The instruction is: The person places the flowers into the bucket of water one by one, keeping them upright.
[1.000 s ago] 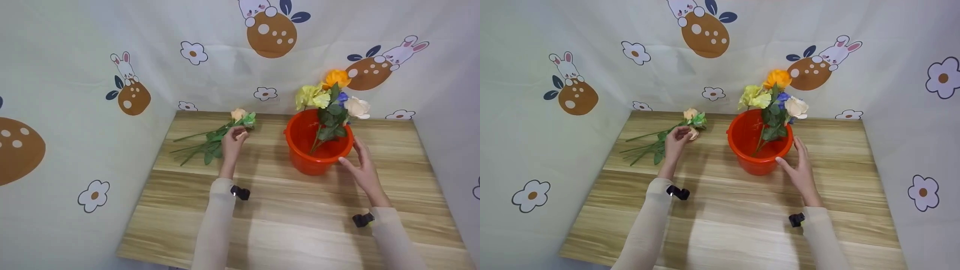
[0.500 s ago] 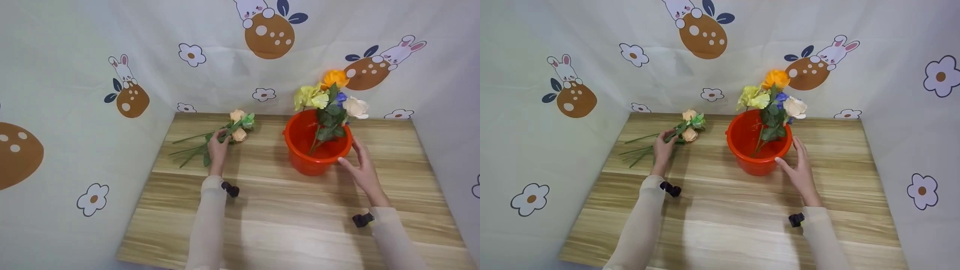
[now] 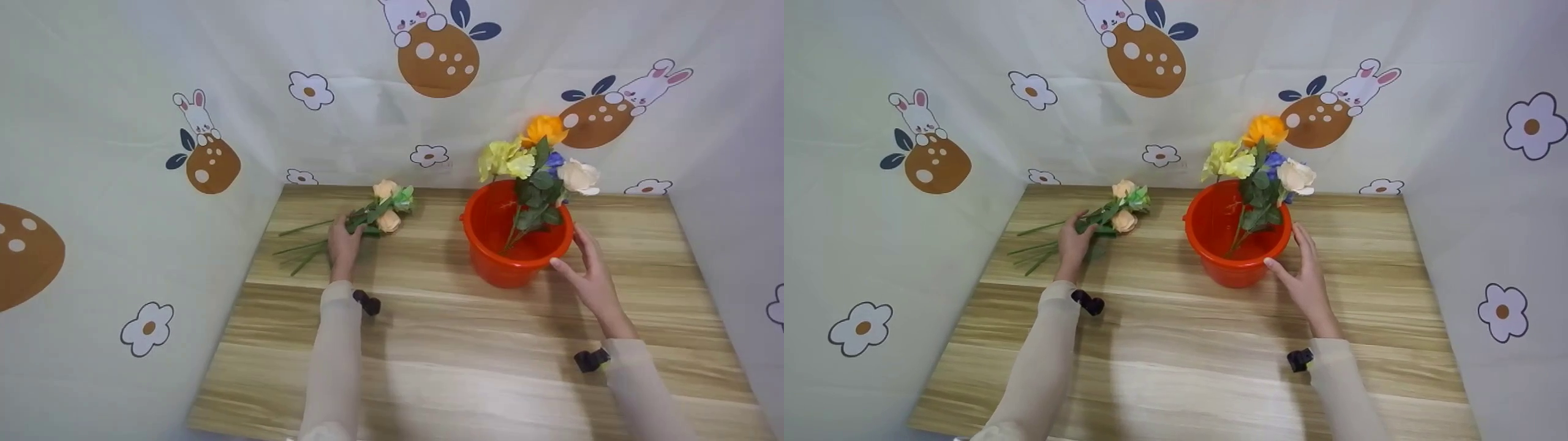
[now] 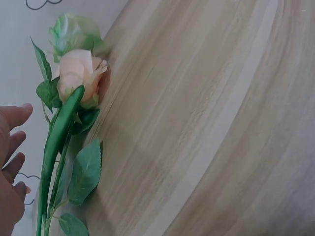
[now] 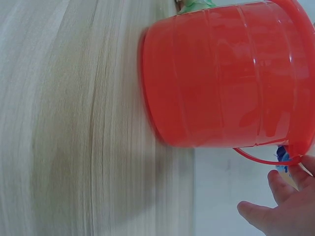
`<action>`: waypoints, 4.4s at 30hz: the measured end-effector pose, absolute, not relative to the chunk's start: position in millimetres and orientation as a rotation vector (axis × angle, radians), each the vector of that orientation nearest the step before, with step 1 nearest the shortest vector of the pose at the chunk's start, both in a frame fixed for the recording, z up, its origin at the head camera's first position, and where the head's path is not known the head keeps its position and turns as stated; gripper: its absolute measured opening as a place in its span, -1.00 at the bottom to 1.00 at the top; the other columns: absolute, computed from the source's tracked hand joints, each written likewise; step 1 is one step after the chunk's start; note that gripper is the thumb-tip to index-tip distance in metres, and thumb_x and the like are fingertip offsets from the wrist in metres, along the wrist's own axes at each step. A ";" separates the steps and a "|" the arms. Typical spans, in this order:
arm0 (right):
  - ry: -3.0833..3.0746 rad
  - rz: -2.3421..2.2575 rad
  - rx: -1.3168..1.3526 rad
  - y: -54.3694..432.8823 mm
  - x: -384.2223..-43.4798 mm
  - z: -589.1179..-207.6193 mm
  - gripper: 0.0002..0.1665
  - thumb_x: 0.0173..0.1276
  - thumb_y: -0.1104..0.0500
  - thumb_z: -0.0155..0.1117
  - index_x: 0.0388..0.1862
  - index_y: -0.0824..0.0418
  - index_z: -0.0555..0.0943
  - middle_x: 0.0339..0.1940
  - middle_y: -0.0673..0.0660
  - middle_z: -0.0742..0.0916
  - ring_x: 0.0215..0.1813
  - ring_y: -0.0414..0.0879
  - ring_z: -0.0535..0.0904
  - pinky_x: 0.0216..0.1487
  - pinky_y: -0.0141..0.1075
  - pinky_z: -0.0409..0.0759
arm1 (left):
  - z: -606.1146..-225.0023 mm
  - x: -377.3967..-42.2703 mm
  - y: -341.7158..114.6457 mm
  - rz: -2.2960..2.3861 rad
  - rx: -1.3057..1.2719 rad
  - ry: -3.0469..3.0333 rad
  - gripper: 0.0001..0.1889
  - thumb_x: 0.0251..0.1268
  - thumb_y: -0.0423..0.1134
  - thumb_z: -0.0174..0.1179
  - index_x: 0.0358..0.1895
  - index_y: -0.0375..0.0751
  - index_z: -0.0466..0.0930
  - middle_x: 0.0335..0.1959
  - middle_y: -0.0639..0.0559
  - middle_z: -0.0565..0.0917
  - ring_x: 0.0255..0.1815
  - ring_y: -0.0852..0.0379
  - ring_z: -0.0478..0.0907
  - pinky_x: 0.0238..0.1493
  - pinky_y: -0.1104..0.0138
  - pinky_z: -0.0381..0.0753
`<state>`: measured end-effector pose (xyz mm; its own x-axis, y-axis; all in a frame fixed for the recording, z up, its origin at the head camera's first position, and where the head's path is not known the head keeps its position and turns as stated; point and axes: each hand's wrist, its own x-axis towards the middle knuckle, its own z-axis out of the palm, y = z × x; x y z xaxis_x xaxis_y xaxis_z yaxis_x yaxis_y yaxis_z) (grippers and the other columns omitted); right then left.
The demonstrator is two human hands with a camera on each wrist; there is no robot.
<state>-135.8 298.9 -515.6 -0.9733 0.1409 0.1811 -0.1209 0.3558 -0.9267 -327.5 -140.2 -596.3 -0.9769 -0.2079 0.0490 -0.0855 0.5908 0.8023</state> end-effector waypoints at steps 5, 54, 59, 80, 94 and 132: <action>-2.385 1.666 -0.022 303.6 -139.5 -524.7 -0.09 0.36 0.35 0.30 0.58 0.33 0.08 0.61 0.34 0.16 0.60 0.30 0.06 0.63 0.11 -0.02 | -596.0 -332.9 -146.6 -1.277 0.241 -2.741 -0.48 0.35 -0.13 0.30 0.35 -0.07 0.48 0.39 -0.12 0.49 0.44 -0.14 0.36 0.48 0.05 0.34; -2.385 1.670 -0.006 295.3 -137.3 -519.8 -0.07 0.35 0.35 0.31 0.59 0.34 0.06 0.60 0.38 0.16 0.59 0.32 0.06 0.59 0.20 0.00 | -603.1 -357.1 -170.3 -0.797 0.262 -2.965 -0.78 0.46 -0.38 0.08 0.01 -0.22 0.68 0.10 -0.16 0.62 0.17 -0.16 0.54 0.18 0.05 0.58; -2.389 1.650 0.003 296.0 -137.8 -519.0 -0.10 0.35 0.37 0.31 0.57 0.38 0.09 0.58 0.37 0.20 0.59 0.29 0.08 0.60 0.14 0.02 | -594.2 -356.5 -169.6 -0.886 0.286 -2.921 -0.80 0.48 -0.34 0.08 -0.03 -0.15 0.70 0.05 -0.08 0.63 0.09 -0.11 0.61 0.07 0.04 0.65; -2.409 1.618 -0.018 297.4 -135.6 -515.3 -0.10 0.36 0.36 0.30 0.57 0.37 0.10 0.58 0.37 0.21 0.58 0.29 0.11 0.62 -0.28 0.13 | -562.5 -347.9 -160.1 -0.906 0.111 -2.824 -0.79 0.49 -0.28 0.10 -0.02 -0.10 0.73 -0.01 -0.08 0.66 0.09 -0.06 0.58 0.14 0.12 0.60; -2.373 1.691 -0.015 298.2 -135.9 -515.3 -0.08 0.36 0.36 0.30 0.59 0.34 0.07 0.60 0.35 0.17 0.60 0.29 0.06 0.66 0.01 -0.03 | -543.7 -330.6 -151.0 -0.954 0.017 -2.691 -0.83 0.46 -0.25 0.17 -0.07 -0.17 0.72 -0.08 -0.11 0.66 0.01 -0.06 0.59 0.04 0.15 0.64; -2.373 1.699 -0.017 305.5 -141.6 -527.5 -0.06 0.36 0.35 0.31 0.60 0.32 0.04 0.62 0.35 0.13 0.61 0.31 0.03 0.61 0.17 -0.05 | -540.7 -267.7 -107.0 -1.475 -0.207 -2.318 -0.86 0.34 -0.41 0.25 -0.10 -0.29 0.69 -0.12 -0.16 0.70 -0.11 -0.04 0.68 -0.17 0.21 0.74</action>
